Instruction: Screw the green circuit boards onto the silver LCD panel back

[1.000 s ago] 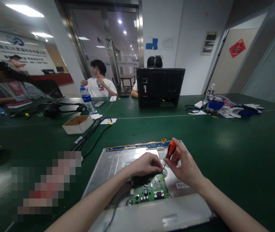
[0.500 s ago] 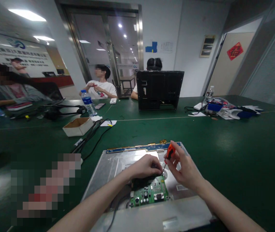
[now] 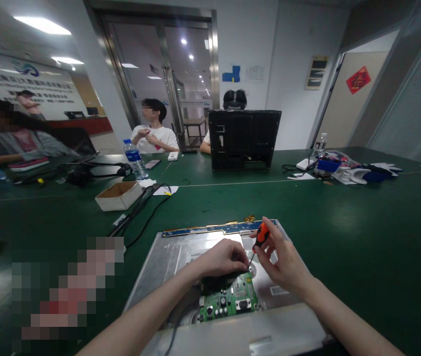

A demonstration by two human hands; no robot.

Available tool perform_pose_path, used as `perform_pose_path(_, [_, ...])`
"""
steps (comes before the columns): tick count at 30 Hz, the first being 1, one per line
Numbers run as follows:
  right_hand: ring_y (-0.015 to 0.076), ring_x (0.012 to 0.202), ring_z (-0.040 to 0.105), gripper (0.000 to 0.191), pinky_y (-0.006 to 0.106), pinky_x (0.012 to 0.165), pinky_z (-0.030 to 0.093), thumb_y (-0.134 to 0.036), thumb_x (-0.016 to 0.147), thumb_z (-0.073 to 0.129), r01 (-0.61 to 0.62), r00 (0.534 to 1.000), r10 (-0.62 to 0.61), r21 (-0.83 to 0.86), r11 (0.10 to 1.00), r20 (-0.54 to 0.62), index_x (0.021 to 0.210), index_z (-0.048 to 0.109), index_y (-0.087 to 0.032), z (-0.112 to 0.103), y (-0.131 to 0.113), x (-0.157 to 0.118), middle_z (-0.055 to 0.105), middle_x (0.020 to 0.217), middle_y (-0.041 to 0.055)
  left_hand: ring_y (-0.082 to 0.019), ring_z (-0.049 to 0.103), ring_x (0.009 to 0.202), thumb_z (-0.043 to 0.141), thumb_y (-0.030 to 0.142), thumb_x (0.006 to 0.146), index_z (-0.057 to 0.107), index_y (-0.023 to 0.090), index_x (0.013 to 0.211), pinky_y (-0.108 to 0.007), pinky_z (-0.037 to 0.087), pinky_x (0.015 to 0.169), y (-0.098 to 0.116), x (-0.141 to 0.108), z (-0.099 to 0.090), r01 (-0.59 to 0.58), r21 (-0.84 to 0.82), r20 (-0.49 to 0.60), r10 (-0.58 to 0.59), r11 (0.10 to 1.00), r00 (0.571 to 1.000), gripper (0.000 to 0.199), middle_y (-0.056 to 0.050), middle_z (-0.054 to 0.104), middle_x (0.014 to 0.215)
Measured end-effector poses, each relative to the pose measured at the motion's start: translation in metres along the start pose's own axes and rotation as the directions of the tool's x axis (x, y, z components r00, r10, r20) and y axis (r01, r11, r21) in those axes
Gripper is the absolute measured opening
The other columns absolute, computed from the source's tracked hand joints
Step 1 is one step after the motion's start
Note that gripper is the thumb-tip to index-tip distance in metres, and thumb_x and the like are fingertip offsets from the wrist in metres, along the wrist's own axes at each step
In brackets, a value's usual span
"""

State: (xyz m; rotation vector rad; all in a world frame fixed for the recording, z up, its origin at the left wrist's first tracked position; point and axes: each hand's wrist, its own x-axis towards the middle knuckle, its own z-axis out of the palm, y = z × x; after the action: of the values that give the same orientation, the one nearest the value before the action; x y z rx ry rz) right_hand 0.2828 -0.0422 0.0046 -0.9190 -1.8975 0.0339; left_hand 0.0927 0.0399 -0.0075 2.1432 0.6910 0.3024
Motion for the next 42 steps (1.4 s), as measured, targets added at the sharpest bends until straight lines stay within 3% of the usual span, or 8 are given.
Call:
perform_pose_path(5, [0.0131,0.051,0.063,0.067,0.023,0.046,0.054,-0.021,0.103,0.048,-0.026,0.999,0.027,0.026,0.999,-0.03,0.158,0.011,-0.026,0.0015,0.002,-0.0017,0.068,0.086,0.0016,-0.015,0.062,0.068,0.074,0.016,0.079,0.078,0.015,0.078,-0.021,0.045,0.063,0.0001,-0.0003,0.0003,0.012,0.003,-0.001,-0.012,1.0,1.0,0.005,0.0,0.07,0.071])
perform_pose_path(10, [0.0128,0.047,0.06,0.059,0.021,0.044,0.051,-0.029,0.103,0.053,-0.05,0.997,0.049,-0.024,0.998,-0.054,0.153,0.022,-0.027,0.0029,0.0084,-0.0035,0.062,0.072,-0.0044,-0.017,0.062,0.072,0.075,0.015,0.079,0.078,0.015,0.079,-0.022,0.045,0.068,0.0016,-0.001,-0.0019,0.005,0.016,-0.003,-0.005,1.0,1.0,0.003,-0.001,0.072,0.075])
perform_pose_path(20, [0.0143,0.056,0.066,0.068,0.025,0.051,0.057,-0.015,0.099,0.046,-0.046,0.999,0.045,0.042,0.998,0.025,0.158,0.014,-0.025,0.0001,0.0016,-0.0004,0.074,0.095,0.0062,-0.017,0.063,0.072,0.076,0.017,0.079,0.08,0.015,0.078,-0.023,0.045,0.068,0.0001,-0.0001,-0.001,0.008,0.016,-0.004,-0.008,1.0,1.0,0.005,-0.001,0.072,0.074])
perform_pose_path(30, [0.0118,0.048,0.059,0.064,0.02,0.043,0.049,-0.022,0.101,0.052,-0.04,0.999,0.039,-0.024,0.999,-0.028,0.156,0.019,-0.028,0.0012,0.0055,-0.0017,0.063,0.078,-0.0031,-0.016,0.061,0.071,0.074,0.015,0.078,0.08,0.016,0.079,-0.022,0.044,0.066,0.0014,-0.0005,-0.0024,0.002,0.013,-0.002,-0.002,1.0,1.0,0.006,0.0,0.072,0.073])
perform_pose_path(42, [0.0132,0.055,0.065,0.074,0.022,0.046,0.053,-0.012,0.095,0.048,-0.07,0.996,0.068,0.039,0.997,0.05,0.159,0.014,-0.027,-0.0016,0.0016,-0.001,0.07,0.091,0.0031,-0.015,0.061,0.069,0.073,0.014,0.078,0.078,0.015,0.077,-0.022,0.045,0.066,0.0027,-0.0002,-0.0018,0.011,0.009,-0.003,-0.011,1.0,1.0,0.006,0.0,0.071,0.073])
